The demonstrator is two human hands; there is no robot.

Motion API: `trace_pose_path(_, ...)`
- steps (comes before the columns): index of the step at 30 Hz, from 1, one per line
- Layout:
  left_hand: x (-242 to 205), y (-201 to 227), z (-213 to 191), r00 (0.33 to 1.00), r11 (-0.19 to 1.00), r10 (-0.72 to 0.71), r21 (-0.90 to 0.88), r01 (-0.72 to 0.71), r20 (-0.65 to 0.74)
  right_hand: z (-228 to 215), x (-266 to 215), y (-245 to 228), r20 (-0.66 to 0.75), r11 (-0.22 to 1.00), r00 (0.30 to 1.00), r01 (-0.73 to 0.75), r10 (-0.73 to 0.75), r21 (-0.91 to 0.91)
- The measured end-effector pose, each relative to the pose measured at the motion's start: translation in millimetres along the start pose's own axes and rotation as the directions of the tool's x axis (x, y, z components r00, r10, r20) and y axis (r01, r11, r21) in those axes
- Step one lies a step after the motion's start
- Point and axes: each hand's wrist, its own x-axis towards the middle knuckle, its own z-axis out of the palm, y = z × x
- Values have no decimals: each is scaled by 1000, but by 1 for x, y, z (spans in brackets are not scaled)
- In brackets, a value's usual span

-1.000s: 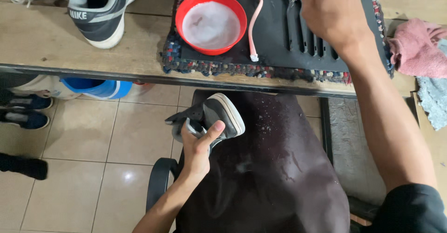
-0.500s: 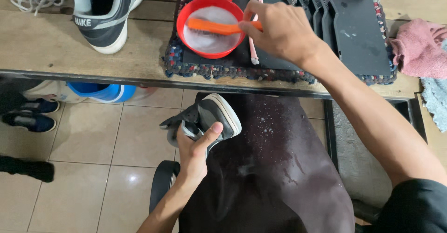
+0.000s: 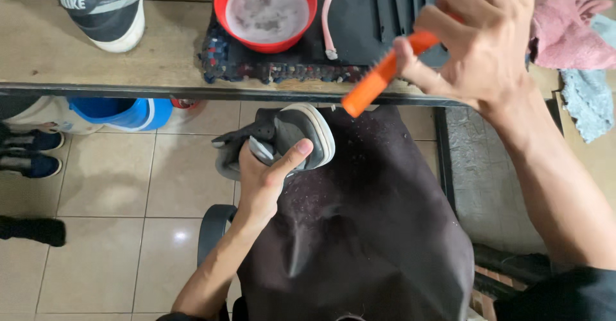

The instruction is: The person cleans a shoe by hand using a brush and a cloth. The person uses an orange brush to scrub the white sole and edges of the shoe, occasionally dipping it into a bowl of soapy water, and then wipes the shoe with a pink cloth.

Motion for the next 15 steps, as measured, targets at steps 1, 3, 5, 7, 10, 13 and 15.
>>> trace_pose_path(1, 0, 3, 3, 999, 1000, -13, 6, 12, 39, -4, -7, -1, -55, 1000, 998, 12, -12, -11)
trace_pose_path(3, -3, 7, 10, 999, 996, -38, 87, 35, 30, -19, -6, -23, -139, 999, 990, 27, -21, 43)
trace_pose_path(5, -6, 9, 17, 998, 984, -56, 169, 50, 32, -30, 0, -46, -224, 996, 974, 43, -23, 81)
trace_pose_path(7, -11, 6, 23, 983, 991, -8, 129, -15, 182, -37, 4, -68, -369, 978, 914, 202, -171, 48)
trace_pose_path(10, -23, 12, 28, 945, 976, 33, 192, -100, 325, -25, -17, -45, -457, 996, 886, 95, -84, -1)
trace_pose_path(13, -26, 11, 32, 934, 964, 96, 203, -174, 343, -24, -14, -57, -473, 932, 804, 318, -361, -172)
trace_pose_path(15, -24, 9, 32, 952, 964, 99, 209, -163, 288, -20, -19, -56, -527, 955, 799, 273, -290, -112)
